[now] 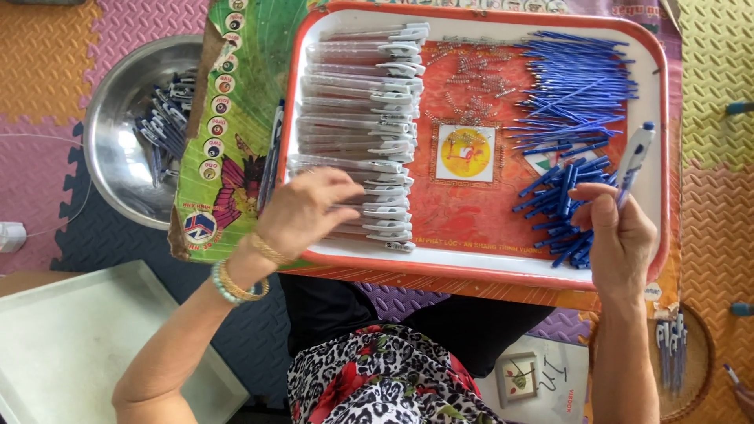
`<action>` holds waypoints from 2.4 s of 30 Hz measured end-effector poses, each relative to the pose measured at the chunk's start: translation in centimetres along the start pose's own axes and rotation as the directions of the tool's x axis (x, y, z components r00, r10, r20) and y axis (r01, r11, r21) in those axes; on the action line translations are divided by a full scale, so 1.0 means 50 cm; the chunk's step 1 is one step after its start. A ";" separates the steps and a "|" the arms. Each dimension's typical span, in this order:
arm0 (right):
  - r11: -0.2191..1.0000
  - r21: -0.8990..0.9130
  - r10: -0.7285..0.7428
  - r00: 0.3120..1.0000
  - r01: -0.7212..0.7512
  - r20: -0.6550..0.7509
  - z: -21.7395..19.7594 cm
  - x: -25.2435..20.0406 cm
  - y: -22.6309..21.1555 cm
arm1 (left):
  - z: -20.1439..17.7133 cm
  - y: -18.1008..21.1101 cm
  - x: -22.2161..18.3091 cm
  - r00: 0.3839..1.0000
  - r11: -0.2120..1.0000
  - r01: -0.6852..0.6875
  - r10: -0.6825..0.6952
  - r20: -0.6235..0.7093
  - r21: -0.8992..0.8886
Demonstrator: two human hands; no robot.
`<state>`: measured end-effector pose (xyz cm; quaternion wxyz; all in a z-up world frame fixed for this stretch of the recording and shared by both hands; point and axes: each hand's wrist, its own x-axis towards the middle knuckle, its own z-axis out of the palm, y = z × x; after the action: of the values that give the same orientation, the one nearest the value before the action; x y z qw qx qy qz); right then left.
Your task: The person assembles pens by hand, inserting blue ink cartridges into white pen bodies, attaching clips and caps, and sorting the finished pens into containers.
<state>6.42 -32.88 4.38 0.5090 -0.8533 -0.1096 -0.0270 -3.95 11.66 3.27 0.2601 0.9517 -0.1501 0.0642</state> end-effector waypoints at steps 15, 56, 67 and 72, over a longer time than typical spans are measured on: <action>0.994 0.111 -0.002 1.000 -0.001 0.025 0.017 -0.005 0.017 | -0.014 -0.322 -0.061 0.851 0.844 0.526 -0.524 -0.048 0.106; 0.802 0.581 -0.179 0.984 0.139 0.012 0.260 0.000 -0.151 | 0.085 0.100 0.101 0.924 -0.145 0.342 -0.131 0.360 -0.929; 0.829 0.525 -0.191 0.980 0.192 -0.056 0.271 0.000 -0.132 | 0.111 0.113 0.113 0.930 -0.194 0.331 -0.099 0.354 -0.924; 0.838 0.501 -0.223 0.973 0.217 -0.049 0.277 0.001 -0.137 | 0.128 0.110 0.116 0.923 -0.172 0.335 -0.136 0.359 -0.926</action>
<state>4.11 -17.63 3.67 0.7065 -0.6729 -0.2132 -0.0508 0.07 2.37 1.56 0.8754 0.4476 0.0139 -0.1822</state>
